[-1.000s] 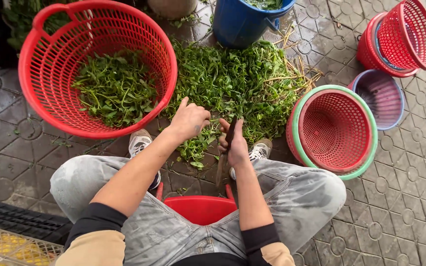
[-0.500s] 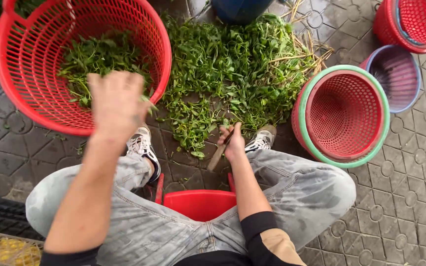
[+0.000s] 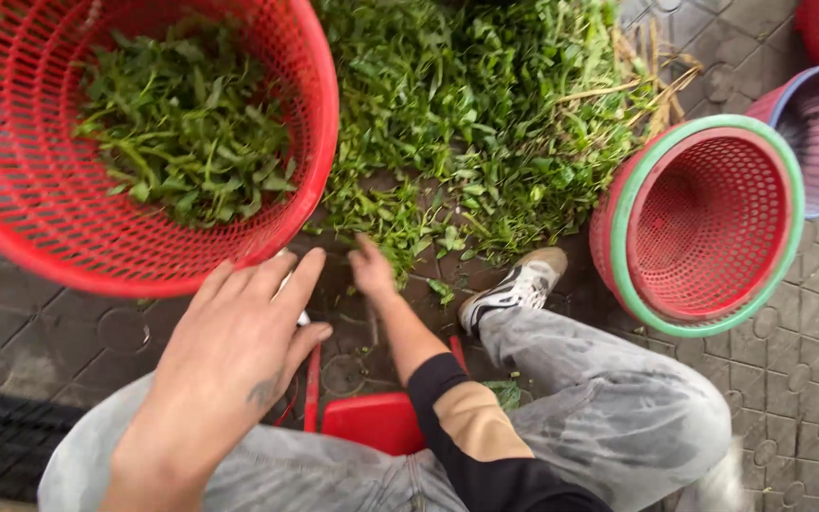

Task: Trimming stems from leafy greens using a knife and sorting them into a basket

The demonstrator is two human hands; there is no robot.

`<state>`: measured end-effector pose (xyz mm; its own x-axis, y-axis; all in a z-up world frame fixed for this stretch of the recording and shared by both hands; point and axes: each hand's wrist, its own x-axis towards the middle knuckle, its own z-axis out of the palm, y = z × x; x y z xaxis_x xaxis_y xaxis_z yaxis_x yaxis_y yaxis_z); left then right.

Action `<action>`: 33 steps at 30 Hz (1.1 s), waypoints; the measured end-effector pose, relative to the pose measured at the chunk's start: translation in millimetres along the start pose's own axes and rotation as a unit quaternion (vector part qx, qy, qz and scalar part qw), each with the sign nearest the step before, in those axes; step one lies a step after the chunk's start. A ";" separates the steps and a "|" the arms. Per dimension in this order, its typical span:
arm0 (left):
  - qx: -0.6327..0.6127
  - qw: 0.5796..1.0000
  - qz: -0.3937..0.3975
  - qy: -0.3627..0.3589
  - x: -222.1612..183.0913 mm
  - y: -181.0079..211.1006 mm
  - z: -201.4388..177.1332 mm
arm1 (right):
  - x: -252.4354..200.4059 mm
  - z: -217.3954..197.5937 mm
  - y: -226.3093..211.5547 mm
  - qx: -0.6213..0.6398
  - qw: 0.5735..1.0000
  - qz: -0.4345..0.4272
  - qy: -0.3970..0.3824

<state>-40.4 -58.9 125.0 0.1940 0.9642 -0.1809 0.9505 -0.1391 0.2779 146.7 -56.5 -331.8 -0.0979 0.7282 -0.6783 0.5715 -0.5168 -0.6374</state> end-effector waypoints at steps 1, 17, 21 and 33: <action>-0.003 1.000 0.004 0.003 -0.6 -0.8 0.5 | 6.6 -50.0 -11.6 -0.001 1.000 0.000 0.006; 0.031 0.999 -0.009 -0.038 -25.4 -8.5 72.1 | 131.8 -295.1 -111.8 -0.323 0.940 -0.018 0.110; 0.127 0.991 -0.030 -0.002 -33.4 -13.0 84.7 | 170.3 -243.2 -88.0 -0.343 0.922 -0.066 0.166; 0.028 0.998 -0.001 -0.048 -7.9 5.5 68.2 | 56.1 -243.8 -150.6 -0.119 0.992 -0.017 -0.030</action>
<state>-20.2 -82.6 63.6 0.2118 0.9385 -0.2727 0.9626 -0.1521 0.2242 253.7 172.0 -184.7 -0.1652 0.7116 -0.6829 0.7427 -0.3659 -0.5609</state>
